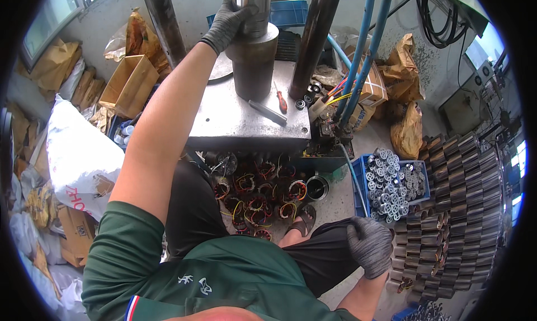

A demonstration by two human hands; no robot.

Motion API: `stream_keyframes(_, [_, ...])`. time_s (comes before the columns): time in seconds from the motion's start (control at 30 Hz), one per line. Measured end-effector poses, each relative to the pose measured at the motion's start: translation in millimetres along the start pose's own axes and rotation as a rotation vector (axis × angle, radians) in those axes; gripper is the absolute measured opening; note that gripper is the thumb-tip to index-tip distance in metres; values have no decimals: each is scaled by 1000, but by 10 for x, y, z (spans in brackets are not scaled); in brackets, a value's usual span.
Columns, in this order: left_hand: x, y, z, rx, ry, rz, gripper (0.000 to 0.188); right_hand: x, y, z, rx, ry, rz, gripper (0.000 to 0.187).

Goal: Using a hydraulic press to assemble motor components into metal housings.

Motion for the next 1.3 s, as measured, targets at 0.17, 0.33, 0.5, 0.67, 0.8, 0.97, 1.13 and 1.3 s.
stream_keyframes(0.17, [35, -64, 40, -3, 23, 2, 102, -25, -8, 21, -6, 3, 12, 20])
stream_keyframes(0.33, [28, -68, 78, -36, 1, 7, 104, -37, -15, 18, -47, -4, -10, 17])
stream_keyframes(0.5, [3, -62, 44, -58, -90, 9, 99, -47, -39, 16, -112, 55, 32, 15])
stream_keyframes(0.67, [25, -72, 45, -61, -131, 11, 96, -72, -85, 40, -149, 9, 120, 20])
stream_keyframes(0.8, [19, -68, 19, -7, -125, -2, 95, -124, -134, 18, -109, -24, 162, 29])
stream_keyframes(0.97, [97, 3, 12, 8, 263, 42, 56, -269, -228, -58, -61, -104, 79, 35])
stream_keyframes(1.13, [85, -32, 36, -9, 259, 78, 56, -122, -182, -49, -95, 65, 381, 31])
stream_keyframes(1.3, [-1, -98, 89, -21, -159, 9, 94, -244, -193, -56, -113, -133, 90, 27])
Point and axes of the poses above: each hand's wrist, its own y-axis away from the middle knuckle, its own x-axis out of the palm, z = x × y, the point moved 5 cm from there along -y, towards the middle knuckle, and after that the axes turned 3 degrees about z, right-handed, at the moved point
